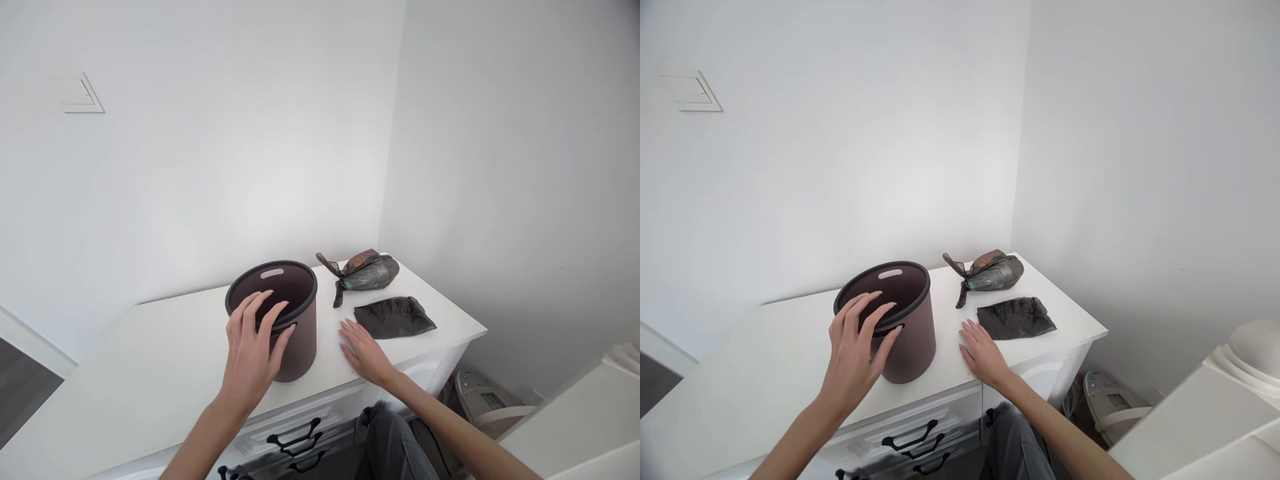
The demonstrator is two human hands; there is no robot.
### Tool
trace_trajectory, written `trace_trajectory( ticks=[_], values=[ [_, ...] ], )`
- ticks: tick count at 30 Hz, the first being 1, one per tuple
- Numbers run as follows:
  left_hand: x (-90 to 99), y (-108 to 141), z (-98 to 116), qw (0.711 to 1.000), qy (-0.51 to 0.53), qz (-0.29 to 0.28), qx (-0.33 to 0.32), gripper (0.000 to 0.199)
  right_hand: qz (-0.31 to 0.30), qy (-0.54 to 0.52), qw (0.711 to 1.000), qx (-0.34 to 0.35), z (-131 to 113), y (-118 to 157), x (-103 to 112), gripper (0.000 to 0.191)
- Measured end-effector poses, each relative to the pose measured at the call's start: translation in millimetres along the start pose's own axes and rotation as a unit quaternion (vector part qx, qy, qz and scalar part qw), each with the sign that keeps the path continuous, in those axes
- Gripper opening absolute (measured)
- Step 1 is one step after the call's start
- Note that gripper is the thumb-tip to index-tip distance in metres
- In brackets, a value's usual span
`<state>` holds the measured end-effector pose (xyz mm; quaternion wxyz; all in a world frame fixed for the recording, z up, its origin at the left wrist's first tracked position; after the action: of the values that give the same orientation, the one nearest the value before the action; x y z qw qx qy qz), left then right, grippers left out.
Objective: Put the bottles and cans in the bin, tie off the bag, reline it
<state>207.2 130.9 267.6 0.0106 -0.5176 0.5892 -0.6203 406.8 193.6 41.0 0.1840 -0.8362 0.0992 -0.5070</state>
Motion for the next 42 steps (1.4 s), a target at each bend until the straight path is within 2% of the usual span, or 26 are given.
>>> trace_trajectory(
  ticks=[2,4,5,7,9,10,13,15,18,22,25,28,31,36,42],
  values=[
    [3.3,17,11,0.999,0.007,0.038,0.009,0.065,-0.018,-0.014,1.000,-0.004,2,5,-6,0.042],
    [8.4,44,13,0.995,0.024,0.094,0.033,0.078,-0.031,-0.017,0.999,-0.008,2,4,-9,0.043],
    [8.0,61,5,0.990,0.035,0.115,0.069,0.078,-0.033,-0.016,0.999,-0.010,1,3,-8,0.044],
    [-4.6,102,-27,0.973,0.058,0.119,0.187,0.069,-0.031,-0.016,0.999,-0.014,0,2,-6,0.044],
    [-31.1,144,-65,0.951,0.070,0.062,0.293,0.059,-0.027,-0.016,0.999,-0.013,-2,2,-5,0.044],
    [-47.9,161,-79,0.947,0.071,0.010,0.313,0.059,-0.025,-0.016,1.000,-0.011,-2,2,-4,0.044],
    [-92.6,206,-112,0.930,0.047,-0.139,0.338,0.071,-0.021,-0.015,1.000,-0.009,-1,2,-5,0.044],
    [-111.7,225,-119,0.920,0.025,-0.204,0.333,0.077,-0.019,-0.013,1.000,-0.008,0,2,-6,0.044],
    [-123.1,232,-113,0.920,-0.012,-0.250,0.302,0.075,-0.022,-0.007,1.000,-0.008,0,2,-8,0.043],
    [-123.2,227,-104,0.920,-0.040,-0.270,0.281,0.073,-0.010,0.010,1.000,-0.014,0,3,-4,0.043],
    [-122.2,226,-104,0.921,-0.047,-0.274,0.273,0.072,0.062,0.030,0.996,-0.050,6,4,8,0.040],
    [-122.0,227,-105,0.922,-0.048,-0.268,0.274,0.072,0.122,0.039,0.984,-0.125,21,5,14,0.038],
    [-121.1,227,-105,0.925,-0.046,-0.257,0.277,0.070,0.120,0.045,0.975,-0.179,35,3,3,0.043],
    [-118.4,226,-104,0.928,-0.043,-0.246,0.278,0.068,0.091,0.051,0.969,-0.225,48,0,-13,0.062],
    [-117.0,226,-104,0.928,-0.041,-0.241,0.281,0.067,0.097,0.032,0.966,-0.236,53,0,-16,0.069]
  ],
)
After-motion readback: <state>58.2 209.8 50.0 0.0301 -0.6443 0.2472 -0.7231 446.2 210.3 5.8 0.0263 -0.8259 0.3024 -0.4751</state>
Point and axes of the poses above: each hand's wrist, its own y-axis away from the middle knuckle, its own x-axis out of the back of the hand, z = x × y, the point moved 10 cm from there along -y, towards the middle knuckle, and after that the axes turned 13 degrees about -x, right-handed, at the moved point
